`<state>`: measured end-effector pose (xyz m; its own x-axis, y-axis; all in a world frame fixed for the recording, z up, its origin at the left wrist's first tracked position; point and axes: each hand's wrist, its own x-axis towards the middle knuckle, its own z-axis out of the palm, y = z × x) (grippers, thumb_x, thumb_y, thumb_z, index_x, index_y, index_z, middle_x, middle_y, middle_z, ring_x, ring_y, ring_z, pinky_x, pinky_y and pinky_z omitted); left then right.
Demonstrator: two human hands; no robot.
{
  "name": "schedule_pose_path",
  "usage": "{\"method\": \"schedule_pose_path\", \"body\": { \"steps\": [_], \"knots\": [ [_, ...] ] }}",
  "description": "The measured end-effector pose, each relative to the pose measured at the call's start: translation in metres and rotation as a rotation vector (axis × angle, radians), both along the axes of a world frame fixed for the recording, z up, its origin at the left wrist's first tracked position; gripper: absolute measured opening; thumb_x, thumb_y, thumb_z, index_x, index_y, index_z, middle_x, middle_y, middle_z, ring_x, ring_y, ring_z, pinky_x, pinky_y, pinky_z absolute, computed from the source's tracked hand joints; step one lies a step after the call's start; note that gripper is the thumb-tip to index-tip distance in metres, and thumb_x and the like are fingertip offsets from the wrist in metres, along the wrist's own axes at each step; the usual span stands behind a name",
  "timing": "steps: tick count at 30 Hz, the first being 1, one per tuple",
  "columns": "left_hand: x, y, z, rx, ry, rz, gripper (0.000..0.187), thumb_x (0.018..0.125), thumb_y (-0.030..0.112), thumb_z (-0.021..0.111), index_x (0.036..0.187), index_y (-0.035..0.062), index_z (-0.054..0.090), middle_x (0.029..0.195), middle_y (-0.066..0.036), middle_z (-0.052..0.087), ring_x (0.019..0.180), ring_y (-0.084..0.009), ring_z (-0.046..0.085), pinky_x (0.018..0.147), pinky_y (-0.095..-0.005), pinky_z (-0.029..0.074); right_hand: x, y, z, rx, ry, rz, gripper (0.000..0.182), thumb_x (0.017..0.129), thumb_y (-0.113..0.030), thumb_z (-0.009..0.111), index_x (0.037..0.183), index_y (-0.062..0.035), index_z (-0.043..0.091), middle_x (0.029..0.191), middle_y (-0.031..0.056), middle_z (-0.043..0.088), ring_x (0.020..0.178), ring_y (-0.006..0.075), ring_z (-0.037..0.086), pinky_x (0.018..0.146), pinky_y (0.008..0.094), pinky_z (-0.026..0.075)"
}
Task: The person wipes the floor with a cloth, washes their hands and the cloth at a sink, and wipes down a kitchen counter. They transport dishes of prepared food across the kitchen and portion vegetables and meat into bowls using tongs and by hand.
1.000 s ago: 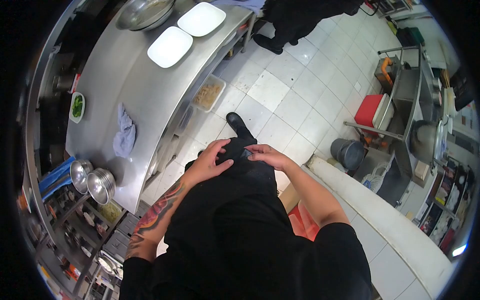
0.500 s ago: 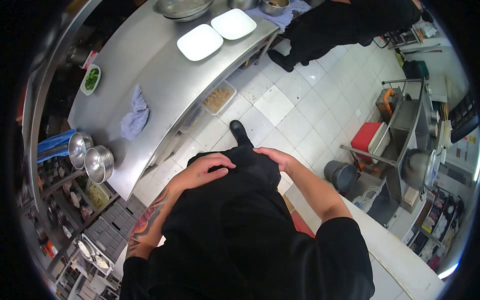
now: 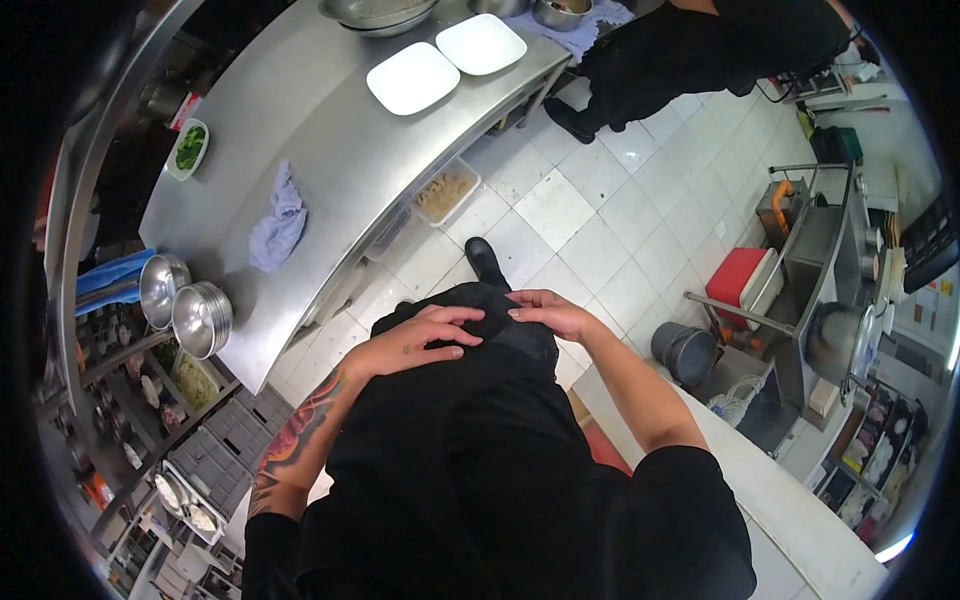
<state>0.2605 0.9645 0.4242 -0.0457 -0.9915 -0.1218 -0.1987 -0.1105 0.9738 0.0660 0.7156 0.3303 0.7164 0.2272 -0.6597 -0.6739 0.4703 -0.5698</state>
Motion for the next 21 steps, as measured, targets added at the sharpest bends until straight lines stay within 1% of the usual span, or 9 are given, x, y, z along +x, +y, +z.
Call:
{"method": "schedule_pose_path", "body": {
  "steps": [1,3,4,6,8,10,13,19,21],
  "knots": [
    [0.0,-0.001,-0.001,0.005,0.006,-0.003,0.03,0.096,0.018,0.063,0.126,0.011,0.065,0.145,-0.006,0.05,0.124,-0.0207,0.049,0.105,-0.0341,0.04,-0.003,0.004,-0.002,-0.002,0.029,-0.07,0.05,0.094,-0.023,0.068,0.135,0.0022,0.053,0.122,0.0093,0.065,0.106,0.0155,0.064,0.093,0.0288,0.051],
    [0.0,-0.001,-0.003,0.134,0.203,-0.069,0.03,0.096,0.018,0.063,0.125,0.0101,0.065,0.148,-0.007,0.05,0.125,-0.0214,0.048,0.108,-0.0348,0.038,-0.009,0.013,-0.003,0.023,0.069,-0.155,0.047,0.093,-0.023,0.069,0.131,0.002,0.056,0.119,0.009,0.066,0.104,0.0147,0.064,0.091,0.0281,0.052],
    [0.0,0.0,-0.004,0.144,0.211,-0.07,0.03,0.096,0.018,0.063,0.125,0.0101,0.065,0.148,-0.007,0.05,0.125,-0.0214,0.048,0.108,-0.0348,0.038,-0.011,0.018,-0.003,0.046,0.107,-0.239,0.044,0.093,-0.023,0.069,0.128,0.0018,0.058,0.116,0.0087,0.067,0.102,0.014,0.065,0.089,0.0274,0.053],
    [-0.001,0.0,-0.005,0.138,0.317,-0.069,0.032,0.097,0.019,0.062,0.127,0.0085,0.063,0.144,-0.008,0.054,0.126,-0.0221,0.047,0.11,-0.0349,0.035,-0.01,0.025,-0.006,0.038,0.164,-0.28,0.04,0.093,-0.023,0.07,0.123,0.0017,0.061,0.113,0.0086,0.068,0.098,0.0141,0.066,0.087,0.0274,0.055],
    [-0.001,-0.002,-0.004,0.17,0.334,-0.089,0.033,0.098,0.02,0.061,0.128,0.0078,0.062,0.144,-0.008,0.054,0.125,-0.0223,0.047,0.11,-0.0345,0.034,-0.01,0.029,-0.011,0.026,0.216,-0.323,0.037,0.092,-0.023,0.07,0.119,0.0017,0.063,0.11,0.0086,0.069,0.094,0.0141,0.067,0.085,0.0275,0.056],
    [0.0,-0.005,-0.003,0.195,0.344,-0.106,0.034,0.098,0.021,0.06,0.129,0.0071,0.061,0.144,-0.008,0.054,0.125,-0.0226,0.047,0.11,-0.0341,0.034,-0.007,0.03,-0.015,0.149,0.275,-0.327,0.037,0.092,-0.026,0.071,0.115,0.0027,0.065,0.106,0.0094,0.07,0.089,0.0156,0.069,0.082,0.0281,0.057],
    [0.0,-0.006,-0.005,0.227,0.318,-0.155,0.035,0.1,0.024,0.058,0.131,0.007,0.059,0.141,-0.007,0.054,0.125,-0.0226,0.047,0.11,-0.0338,0.034,-0.002,0.032,-0.011,0.18,0.288,-0.319,0.041,0.092,-0.03,0.07,0.114,0.0035,0.065,0.103,0.0107,0.071,0.087,0.0176,0.07,0.081,0.0302,0.058],
    [-0.001,-0.013,-0.007,0.242,0.343,-0.195,0.037,0.102,0.027,0.055,0.133,0.0073,0.056,0.138,-0.009,0.053,0.127,-0.0232,0.046,0.11,-0.0345,0.034,0.01,0.033,0.013,0.296,0.353,-0.366,0.044,0.093,-0.032,0.066,0.116,0.0051,0.064,0.106,0.0141,0.07,0.09,0.0214,0.07,0.085,0.0314,0.057],
    [-0.001,-0.015,-0.013,0.174,0.251,-0.233,0.037,0.102,0.026,0.056,0.134,0.0073,0.055,0.14,-0.01,0.05,0.129,-0.0222,0.044,0.108,-0.0337,0.036,0.011,0.032,0.013,0.316,0.365,-0.365,0.043,0.094,-0.032,0.066,0.116,0.0051,0.064,0.107,0.0144,0.069,0.09,0.0216,0.07,0.085,0.0318,0.057]
  ]
}}
